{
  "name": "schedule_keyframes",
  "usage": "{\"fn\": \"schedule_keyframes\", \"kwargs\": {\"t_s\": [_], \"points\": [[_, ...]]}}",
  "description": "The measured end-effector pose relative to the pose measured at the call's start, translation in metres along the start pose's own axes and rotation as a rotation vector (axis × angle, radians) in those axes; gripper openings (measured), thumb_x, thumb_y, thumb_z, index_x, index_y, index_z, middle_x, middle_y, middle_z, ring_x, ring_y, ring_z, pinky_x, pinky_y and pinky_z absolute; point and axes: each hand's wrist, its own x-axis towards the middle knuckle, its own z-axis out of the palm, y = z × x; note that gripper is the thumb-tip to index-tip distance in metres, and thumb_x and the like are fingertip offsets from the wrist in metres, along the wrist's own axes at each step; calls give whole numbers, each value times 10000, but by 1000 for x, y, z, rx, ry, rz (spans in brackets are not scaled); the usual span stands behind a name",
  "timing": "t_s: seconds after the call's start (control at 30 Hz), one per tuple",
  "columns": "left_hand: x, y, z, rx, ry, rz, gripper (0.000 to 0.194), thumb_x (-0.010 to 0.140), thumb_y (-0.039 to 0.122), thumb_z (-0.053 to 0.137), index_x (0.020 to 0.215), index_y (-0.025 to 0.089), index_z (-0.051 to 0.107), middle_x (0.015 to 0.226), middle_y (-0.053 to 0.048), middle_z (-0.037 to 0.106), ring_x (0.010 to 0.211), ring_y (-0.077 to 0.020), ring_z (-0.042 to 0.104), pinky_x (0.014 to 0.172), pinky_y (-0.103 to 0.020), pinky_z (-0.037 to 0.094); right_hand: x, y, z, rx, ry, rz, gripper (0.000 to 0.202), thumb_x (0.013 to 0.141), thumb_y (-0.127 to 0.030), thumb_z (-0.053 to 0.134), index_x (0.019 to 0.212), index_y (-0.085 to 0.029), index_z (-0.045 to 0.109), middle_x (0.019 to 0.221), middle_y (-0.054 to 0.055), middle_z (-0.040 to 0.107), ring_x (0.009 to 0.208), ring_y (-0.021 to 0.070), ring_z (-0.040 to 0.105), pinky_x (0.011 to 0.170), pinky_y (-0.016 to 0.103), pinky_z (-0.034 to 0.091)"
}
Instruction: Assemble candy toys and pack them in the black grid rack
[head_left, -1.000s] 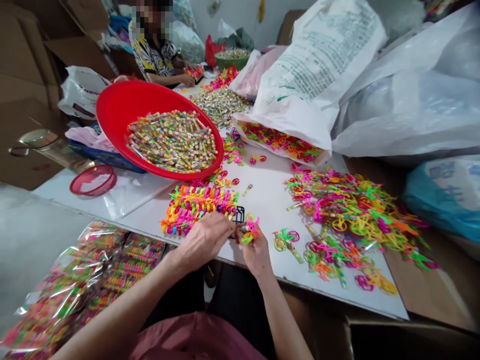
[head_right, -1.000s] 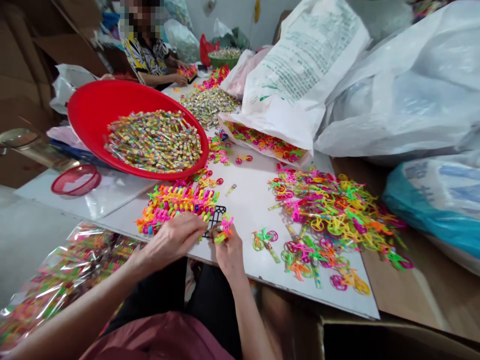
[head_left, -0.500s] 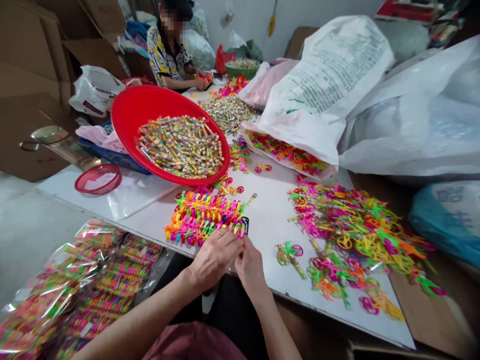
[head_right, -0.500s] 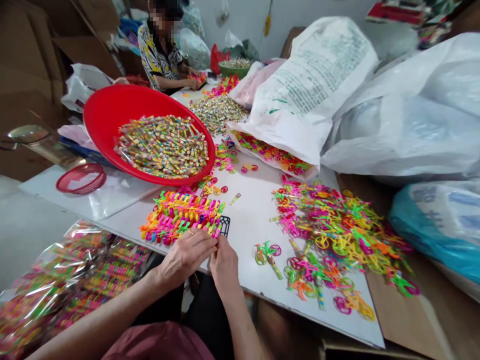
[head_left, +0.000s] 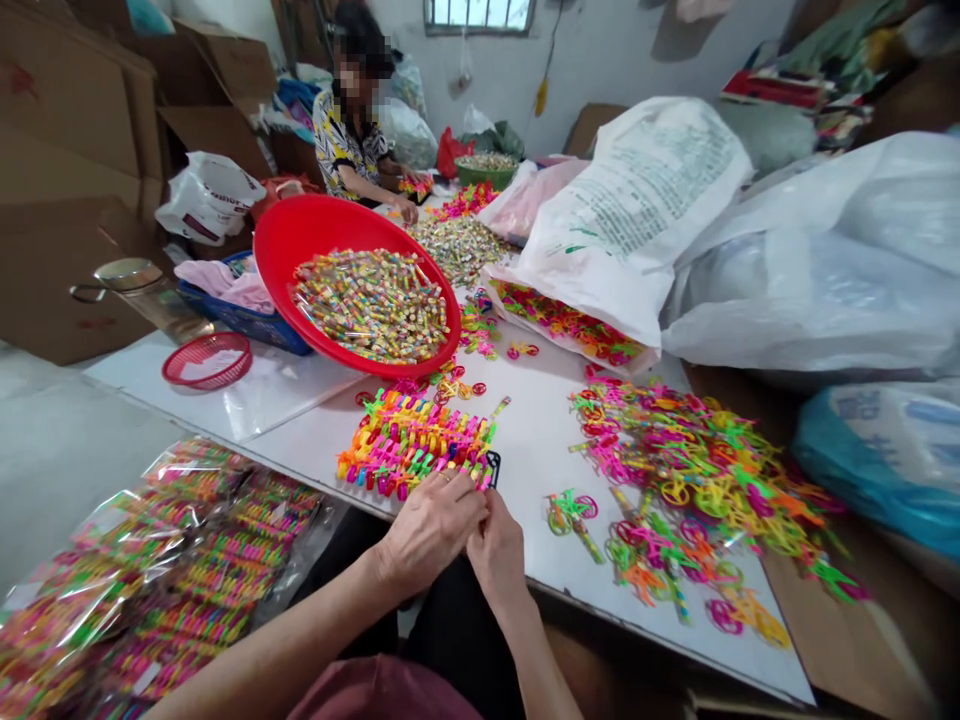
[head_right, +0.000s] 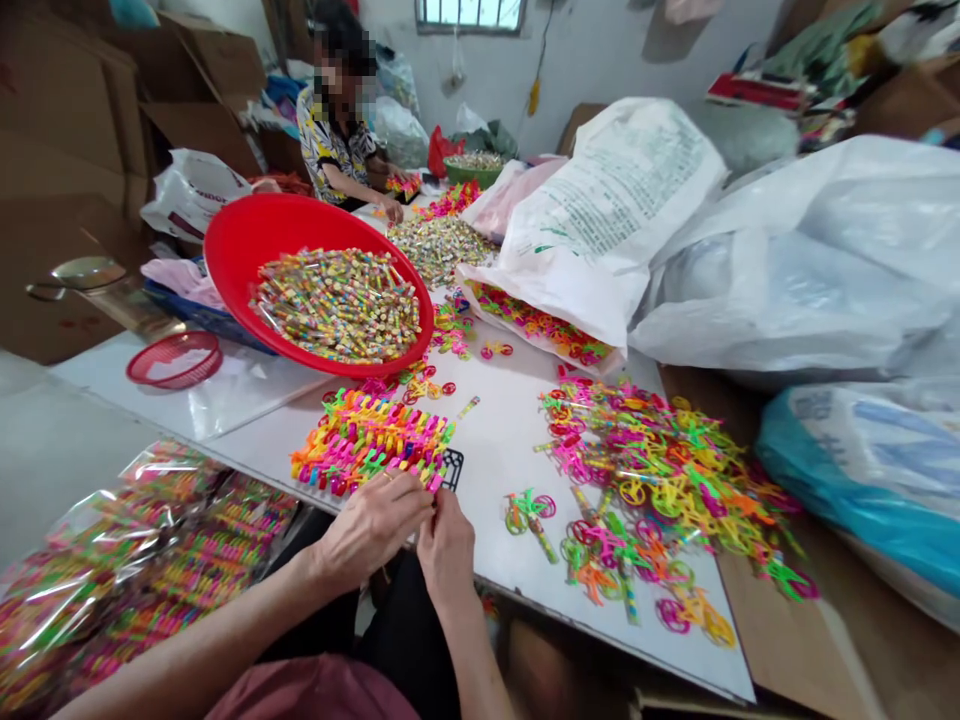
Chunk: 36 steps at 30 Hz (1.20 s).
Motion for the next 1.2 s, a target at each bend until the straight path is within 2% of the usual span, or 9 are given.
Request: {"fn": "schedule_keyframes", "kwargs": {"t_s": [0.23,0.4,0.53,0.6,0.77,0.87,1.0,1.1,1.2], "points": [[-3,-2,-2,-46,97,60,205,900,184,411,843,155,607,812,-57,604,806,-174,559,742,-313,459,-3,-1,3,30,-14,66,166,860,-229,366,811,-182,518,671,31,589,581,163,571,536,249,423],[38,-22,-31,-237,303,-109,166,868,234,494,930,155,625,926,-62,631,889,-161,584,805,-284,446,1,4,-26,201,-118,165,244,849,-258,436,1048,-162,540,755,29,637,623,138,595,593,230,467],[75,-43,-31,-206,-25,-14,146,823,228,550,854,139,662,822,-47,645,818,-165,600,774,-269,447,1,26,-86,-212,12,276,293,854,-307,446,1078,-155,557,970,95,632,694,163,597,652,283,468],[82,-47,-24,-147,-147,54,156,826,207,534,822,125,667,786,-52,639,808,-168,595,769,-264,440,0,37,-109,-526,-24,344,272,855,-324,456,1031,-159,582,959,108,623,746,203,596,619,301,447],[79,-45,-16,-111,-170,63,199,856,198,479,830,123,662,795,-49,631,801,-152,582,770,-242,430,6,44,-115,-817,-213,424,211,865,-268,437,893,-157,614,879,108,619,774,234,603,534,280,382],[77,-43,-19,-109,-195,67,188,853,189,483,858,122,659,810,-49,628,810,-150,580,772,-238,432,16,39,-103,-568,-131,440,202,844,-295,460,853,-159,609,785,84,632,656,192,592,527,268,370],[73,-39,-17,-42,-160,68,204,864,185,451,923,132,639,877,-65,610,881,-172,566,812,-279,427,28,22,-79,150,31,421,228,765,-361,530,882,-170,575,638,1,580,509,128,495,487,233,376],[72,-37,-11,-27,-132,100,205,857,152,434,921,146,629,890,-64,598,894,-179,557,820,-298,424,32,12,-53,507,-10,385,205,746,-316,519,869,-158,563,622,-25,537,510,109,448,483,218,380],[73,-39,-6,-100,-151,134,199,839,113,439,874,142,633,820,-53,607,864,-171,562,797,-275,435,38,16,-33,642,-18,420,175,758,-305,520,828,-150,561,612,-27,526,529,111,458,497,223,391]]}}
